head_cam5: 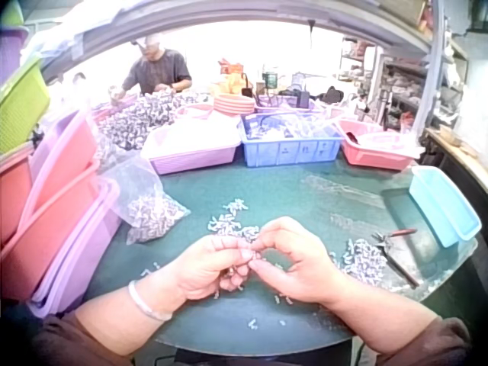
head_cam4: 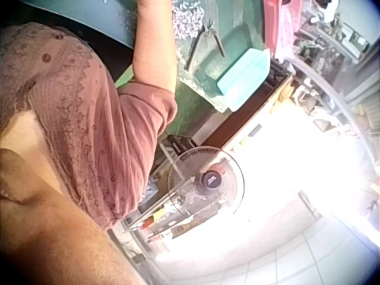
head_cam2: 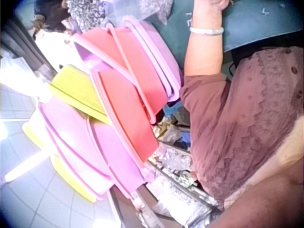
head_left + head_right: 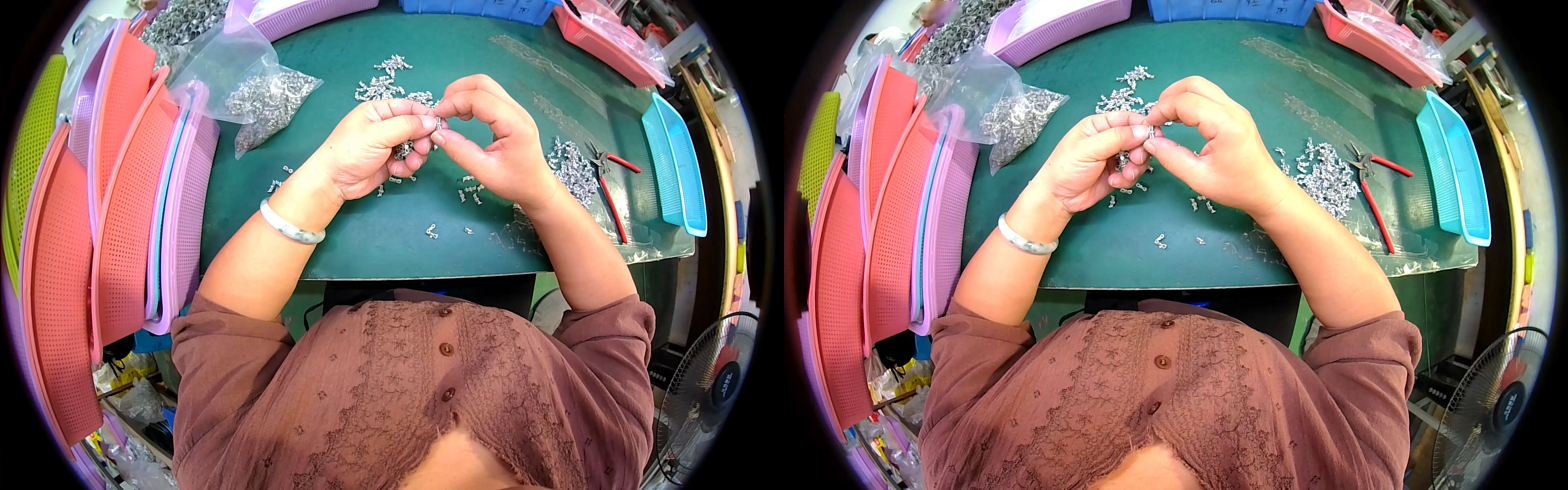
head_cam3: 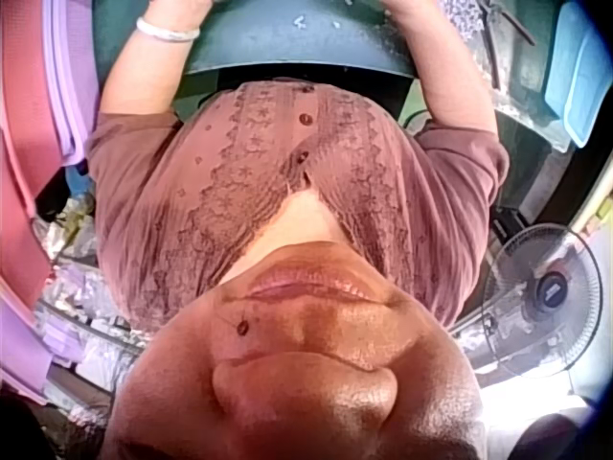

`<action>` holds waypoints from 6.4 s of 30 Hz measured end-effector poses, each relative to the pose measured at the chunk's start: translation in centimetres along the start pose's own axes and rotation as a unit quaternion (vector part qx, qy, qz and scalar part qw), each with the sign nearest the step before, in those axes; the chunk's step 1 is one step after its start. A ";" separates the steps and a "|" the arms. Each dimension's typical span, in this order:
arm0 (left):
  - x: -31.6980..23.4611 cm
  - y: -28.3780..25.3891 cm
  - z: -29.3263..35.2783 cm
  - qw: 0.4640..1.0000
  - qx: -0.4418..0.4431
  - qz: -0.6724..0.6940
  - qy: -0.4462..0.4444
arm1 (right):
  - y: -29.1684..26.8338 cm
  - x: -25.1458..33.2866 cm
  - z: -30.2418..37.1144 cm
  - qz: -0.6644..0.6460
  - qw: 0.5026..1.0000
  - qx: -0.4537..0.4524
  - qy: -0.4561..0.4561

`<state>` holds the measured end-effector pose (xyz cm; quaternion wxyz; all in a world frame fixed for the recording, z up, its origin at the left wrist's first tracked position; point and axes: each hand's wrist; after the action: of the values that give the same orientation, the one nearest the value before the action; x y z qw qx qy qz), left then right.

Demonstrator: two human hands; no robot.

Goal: The person sits at a green workbench and repeatedly picks up small silver metal pieces, joining them together by hand. They occasionally gather scattered pieces from the table surface and continue the assembly process throughout the video.

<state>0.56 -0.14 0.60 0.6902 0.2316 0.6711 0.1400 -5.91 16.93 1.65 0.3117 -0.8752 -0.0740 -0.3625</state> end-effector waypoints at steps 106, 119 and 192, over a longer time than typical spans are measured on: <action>-0.1 0.7 0.3 0.998 -0.043 -0.048 0.025 | -0.1 -1.4 0.3 -0.149 0.982 0.059 0.096; -0.2 0.8 0.3 0.998 -0.053 -0.044 0.006 | 0.0 -1.3 0.4 -0.132 0.986 0.051 0.090; -0.1 0.4 0.2 0.994 -0.028 -0.078 0.076 | -0.2 -0.7 0.2 -0.046 0.998 0.018 0.041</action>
<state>0.81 0.11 0.93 0.6525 0.1474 0.7333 0.1215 -6.40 17.26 1.11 0.3130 -0.8495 -0.1082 -0.4106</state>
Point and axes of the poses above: each hand's wrist, its own z-axis away from the middle knuckle, its own y-axis out of the palm, x = y × z, and after that the axes turned 12 degrees about y, right-handed
